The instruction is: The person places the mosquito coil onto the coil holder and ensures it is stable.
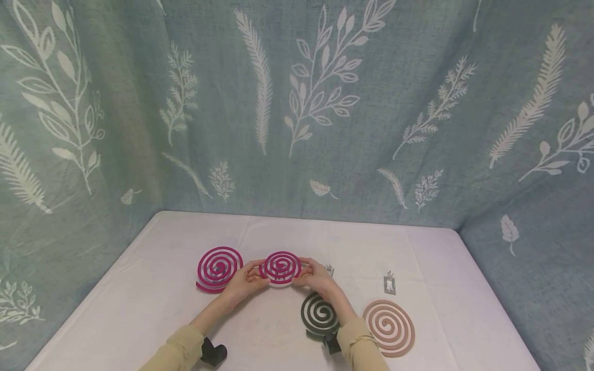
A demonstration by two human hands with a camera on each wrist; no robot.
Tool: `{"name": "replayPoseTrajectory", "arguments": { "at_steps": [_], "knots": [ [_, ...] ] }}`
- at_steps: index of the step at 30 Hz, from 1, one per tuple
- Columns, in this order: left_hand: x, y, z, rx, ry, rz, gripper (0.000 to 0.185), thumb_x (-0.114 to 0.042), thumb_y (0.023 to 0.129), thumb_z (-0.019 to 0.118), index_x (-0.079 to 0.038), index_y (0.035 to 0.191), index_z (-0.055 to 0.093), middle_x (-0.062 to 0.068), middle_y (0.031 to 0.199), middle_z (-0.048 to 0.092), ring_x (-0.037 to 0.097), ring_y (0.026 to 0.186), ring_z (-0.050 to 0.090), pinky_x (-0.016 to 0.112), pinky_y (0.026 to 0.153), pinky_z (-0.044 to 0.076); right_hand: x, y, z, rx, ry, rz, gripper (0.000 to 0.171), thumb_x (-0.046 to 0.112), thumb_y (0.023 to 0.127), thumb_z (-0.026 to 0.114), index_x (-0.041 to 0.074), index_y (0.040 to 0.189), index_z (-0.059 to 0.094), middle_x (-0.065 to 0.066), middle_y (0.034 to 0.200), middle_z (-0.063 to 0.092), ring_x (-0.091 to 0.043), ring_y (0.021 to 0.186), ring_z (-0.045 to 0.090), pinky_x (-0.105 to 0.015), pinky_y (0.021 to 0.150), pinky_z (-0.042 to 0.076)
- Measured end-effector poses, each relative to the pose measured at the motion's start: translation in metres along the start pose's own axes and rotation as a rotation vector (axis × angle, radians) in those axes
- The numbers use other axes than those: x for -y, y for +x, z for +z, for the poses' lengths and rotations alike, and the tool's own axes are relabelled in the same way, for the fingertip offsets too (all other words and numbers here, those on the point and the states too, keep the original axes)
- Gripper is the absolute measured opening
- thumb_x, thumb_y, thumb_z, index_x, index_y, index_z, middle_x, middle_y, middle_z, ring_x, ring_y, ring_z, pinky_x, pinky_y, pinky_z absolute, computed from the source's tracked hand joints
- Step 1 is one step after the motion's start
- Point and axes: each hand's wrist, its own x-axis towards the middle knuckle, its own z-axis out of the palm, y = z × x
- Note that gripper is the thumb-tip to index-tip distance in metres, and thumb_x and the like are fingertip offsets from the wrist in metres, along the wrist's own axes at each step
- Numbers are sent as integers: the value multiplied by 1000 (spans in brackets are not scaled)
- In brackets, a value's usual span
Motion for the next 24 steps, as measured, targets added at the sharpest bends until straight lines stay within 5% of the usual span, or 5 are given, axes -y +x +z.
{"name": "replayPoseTrajectory", "arguments": {
  "at_steps": [6,13,24],
  "knots": [
    [0,0,0,-3,1,-3,55,-8,77,69,0,125,45,6,84,58,9,70,54,16,64,46,0,0,-1,1,-5,3,70,18,74,71,7,134,36,-2,84,58,-14,77,53,-29,76,42],
    [-29,-14,1,25,-22,-19,53,-1,79,64,7,126,41,19,91,58,13,73,53,14,64,46,-3,3,0,-4,-13,8,70,18,74,72,8,134,37,-2,83,57,-15,77,53,-29,76,42],
    [-30,-14,0,32,-25,-16,54,-2,79,64,7,127,40,23,93,57,11,73,53,14,64,45,-2,2,-1,0,-11,-5,70,15,75,70,6,134,36,-2,82,57,-14,75,52,-28,74,42]
  ]
}}
